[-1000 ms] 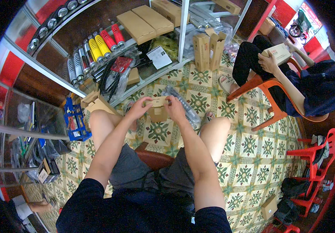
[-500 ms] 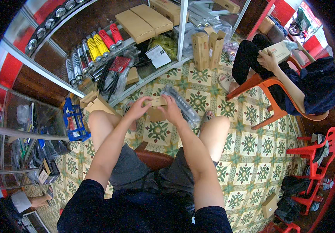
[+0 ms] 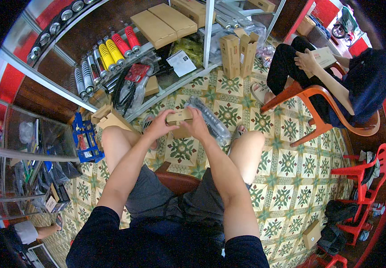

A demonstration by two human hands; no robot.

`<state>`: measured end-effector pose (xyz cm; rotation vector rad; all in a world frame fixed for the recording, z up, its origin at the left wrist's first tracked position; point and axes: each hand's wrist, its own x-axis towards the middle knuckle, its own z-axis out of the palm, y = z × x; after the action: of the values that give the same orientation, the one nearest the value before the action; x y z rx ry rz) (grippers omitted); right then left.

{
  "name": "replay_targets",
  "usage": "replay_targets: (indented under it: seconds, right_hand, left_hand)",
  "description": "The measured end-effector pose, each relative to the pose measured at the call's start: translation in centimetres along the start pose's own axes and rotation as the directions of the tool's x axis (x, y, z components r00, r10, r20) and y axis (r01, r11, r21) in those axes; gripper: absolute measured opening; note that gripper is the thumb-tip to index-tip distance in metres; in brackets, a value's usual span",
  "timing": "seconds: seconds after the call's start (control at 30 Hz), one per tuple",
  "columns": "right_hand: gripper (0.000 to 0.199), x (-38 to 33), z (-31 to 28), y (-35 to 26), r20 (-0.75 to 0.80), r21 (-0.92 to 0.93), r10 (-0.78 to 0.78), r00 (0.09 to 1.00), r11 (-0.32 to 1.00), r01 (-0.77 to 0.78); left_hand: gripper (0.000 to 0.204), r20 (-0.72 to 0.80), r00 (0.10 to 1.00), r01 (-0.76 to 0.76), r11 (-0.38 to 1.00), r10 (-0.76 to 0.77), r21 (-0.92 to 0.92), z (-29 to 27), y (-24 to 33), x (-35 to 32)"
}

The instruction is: The person unboxes and handles motorcycle shock absorbers by removing them from plastic sleeves and cardboard boxes, and then places the boxes on a shelf.

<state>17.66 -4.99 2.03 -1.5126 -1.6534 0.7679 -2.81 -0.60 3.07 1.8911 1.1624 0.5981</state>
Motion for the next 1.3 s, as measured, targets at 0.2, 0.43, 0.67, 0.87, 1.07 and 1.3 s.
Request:
replay_targets:
  seconds: [0.2,0.43,0.67,0.87,1.07,1.3]
  right_hand:
    - [0.077,0.3,0.0,0.0,-0.018,0.1,0.052,0.999,0.994,-0.049]
    - [0.078,0.4,0.1,0.1,-0.03,0.07,0.057,0.998,0.996,-0.055]
    - [0.072,0.1,-0.6,-0.6,0.02,-0.008,-0.01,1.0,1.0,0.01]
    - [0.07,0.2,-0.7,-0.2,0.049,-0.051,0.048,0.998,0.998,-0.046]
    - [0.079,0.2,0.0,0.9,-0.01,-0.134,0.021,1.0,0.991,-0.022]
    - [0.091,0.6,-1.2,-1.8,0.358,0.276,0.643,0.677,0.62,-0.734]
  left_hand:
    - [0.064,-0.035,0.999,-0.031,0.989,0.036,0.142,0.5,0.5,-0.2]
    - [0.058,-0.05,0.999,0.002,0.991,0.005,0.136,0.5,1.0,-0.4]
    - [0.049,-0.082,0.997,-0.003,0.987,0.017,0.162,0.7,1.0,-0.4]
    - [0.046,-0.066,0.996,-0.039,0.981,0.053,0.19,0.7,1.0,-0.4]
    - [0.043,-0.078,0.997,0.02,0.956,0.003,0.292,1.3,1.4,-0.2]
    - [0.044,-0.089,0.99,0.134,0.93,-0.11,0.343,1.5,3.4,-0.6]
